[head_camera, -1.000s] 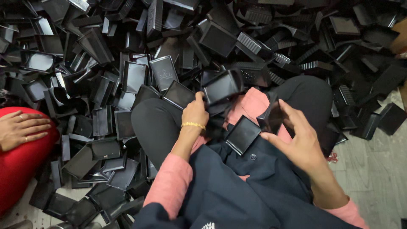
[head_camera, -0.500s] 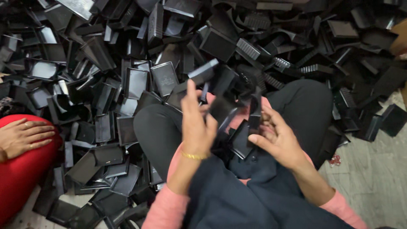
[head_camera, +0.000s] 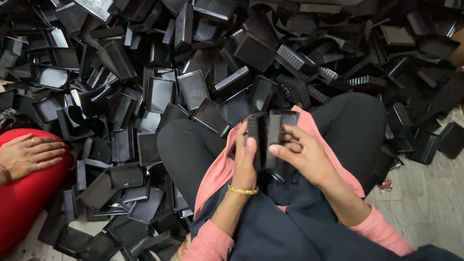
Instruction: The person sits on the floor and repeatedly picks up small black plastic components from a large pile. They align and snap the two halves of each component together by hand, then place the assembled units into a nearby cardboard box.
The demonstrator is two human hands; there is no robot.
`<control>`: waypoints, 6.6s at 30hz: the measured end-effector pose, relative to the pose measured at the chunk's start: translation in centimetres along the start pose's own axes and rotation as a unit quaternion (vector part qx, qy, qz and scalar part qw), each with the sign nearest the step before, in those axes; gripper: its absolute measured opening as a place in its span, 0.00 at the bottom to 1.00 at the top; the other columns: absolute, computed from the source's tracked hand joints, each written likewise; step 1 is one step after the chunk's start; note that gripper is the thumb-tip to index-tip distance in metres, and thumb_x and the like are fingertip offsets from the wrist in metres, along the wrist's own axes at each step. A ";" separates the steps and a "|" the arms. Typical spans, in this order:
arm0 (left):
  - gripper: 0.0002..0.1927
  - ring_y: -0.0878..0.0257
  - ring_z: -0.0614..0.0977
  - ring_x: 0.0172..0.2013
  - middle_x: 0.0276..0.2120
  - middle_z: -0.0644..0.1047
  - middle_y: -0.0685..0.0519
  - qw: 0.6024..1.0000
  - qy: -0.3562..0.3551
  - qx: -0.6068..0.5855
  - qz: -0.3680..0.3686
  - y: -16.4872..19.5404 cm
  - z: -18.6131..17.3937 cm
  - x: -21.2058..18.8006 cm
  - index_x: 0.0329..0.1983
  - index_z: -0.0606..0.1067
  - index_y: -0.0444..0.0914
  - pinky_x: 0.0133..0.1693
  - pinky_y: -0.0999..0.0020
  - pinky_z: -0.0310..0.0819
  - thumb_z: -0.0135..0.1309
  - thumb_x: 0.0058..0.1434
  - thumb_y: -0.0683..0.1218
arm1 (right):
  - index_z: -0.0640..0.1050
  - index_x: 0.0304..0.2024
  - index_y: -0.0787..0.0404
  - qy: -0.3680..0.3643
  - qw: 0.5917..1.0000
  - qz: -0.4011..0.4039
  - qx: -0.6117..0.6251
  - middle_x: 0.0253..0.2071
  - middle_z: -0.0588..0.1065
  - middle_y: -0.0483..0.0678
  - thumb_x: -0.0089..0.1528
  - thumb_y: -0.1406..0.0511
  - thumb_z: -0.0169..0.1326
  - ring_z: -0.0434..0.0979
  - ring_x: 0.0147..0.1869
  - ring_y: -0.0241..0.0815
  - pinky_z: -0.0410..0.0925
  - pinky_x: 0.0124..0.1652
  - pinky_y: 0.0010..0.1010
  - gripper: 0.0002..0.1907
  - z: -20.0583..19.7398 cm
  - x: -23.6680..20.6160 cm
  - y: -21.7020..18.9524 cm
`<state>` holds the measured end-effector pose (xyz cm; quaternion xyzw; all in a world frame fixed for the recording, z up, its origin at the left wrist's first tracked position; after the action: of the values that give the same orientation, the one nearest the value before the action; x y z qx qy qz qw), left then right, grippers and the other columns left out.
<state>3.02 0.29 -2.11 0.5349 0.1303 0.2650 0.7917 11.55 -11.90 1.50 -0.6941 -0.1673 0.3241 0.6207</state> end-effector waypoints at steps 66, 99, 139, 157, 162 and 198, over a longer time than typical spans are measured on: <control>0.29 0.33 0.71 0.65 0.58 0.73 0.34 0.951 -0.030 -0.288 -0.108 6.6 -6.1 2.9 0.64 0.64 0.28 0.66 0.43 0.65 0.50 0.57 0.33 | 0.77 0.42 0.68 0.035 0.945 -0.309 -0.106 0.39 0.75 0.52 0.71 0.63 0.55 0.75 0.39 0.43 0.70 0.40 0.31 0.12 -10.3 9.0 -19.6; 0.36 0.51 0.78 0.57 0.59 0.75 0.42 0.858 0.023 -0.494 -0.139 -1.4 -1.6 2.5 0.65 0.69 0.32 0.61 0.54 0.71 0.34 0.75 0.66 | 0.68 0.64 0.63 -0.060 0.987 -0.122 -0.090 0.64 0.69 0.51 0.64 0.75 0.53 0.69 0.70 0.43 0.63 0.67 0.35 0.25 2.4 -0.8 -2.1; 0.18 0.51 0.75 0.24 0.21 0.71 0.45 0.926 0.165 0.335 0.047 9.9 -11.9 1.9 0.30 0.71 0.36 0.30 0.62 0.70 0.57 0.65 0.54 | 0.82 0.41 0.61 -0.061 0.922 -0.031 -0.382 0.22 0.79 0.45 0.53 0.60 0.67 0.80 0.24 0.34 0.70 0.28 0.29 0.17 9.8 0.4 -6.4; 0.10 0.44 0.80 0.51 0.48 0.80 0.44 0.753 0.016 0.657 -0.021 3.4 -8.1 18.8 0.49 0.75 0.39 0.51 0.52 0.74 0.55 0.66 0.46 | 0.77 0.43 0.65 -0.052 0.808 -0.200 -0.551 0.50 0.77 0.58 0.50 0.67 0.63 0.76 0.59 0.58 0.68 0.58 0.43 0.19 1.2 7.9 2.3; 0.29 0.54 0.80 0.56 0.58 0.76 0.44 0.872 0.106 0.472 0.076 12.3 -6.4 10.6 0.64 0.70 0.38 0.55 0.61 0.73 0.53 0.56 0.34 | 0.77 0.48 0.62 -0.071 0.944 -0.091 -0.308 0.49 0.78 0.53 0.59 0.67 0.61 0.77 0.58 0.48 0.69 0.59 0.34 0.15 -3.2 9.3 0.2; 0.27 0.64 0.74 0.56 0.60 0.69 0.52 0.984 0.086 -0.152 -0.034 1.7 1.5 1.9 0.65 0.66 0.39 0.59 0.67 0.69 0.35 0.75 0.62 | 0.67 0.65 0.64 -0.052 0.990 -0.053 -0.116 0.61 0.73 0.52 0.53 0.68 0.67 0.74 0.66 0.43 0.67 0.63 0.36 0.39 1.5 -0.9 -0.4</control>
<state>4.83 0.67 0.17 0.3791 0.1742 0.2993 0.8581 9.96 -11.29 2.12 -0.7338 -0.2726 0.3045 0.5427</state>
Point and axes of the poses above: each hand's wrist, its own x-axis towards the middle knuckle, its own z-axis out of the palm, y = z × x, the point moved 9 cm from there along x, towards the middle knuckle
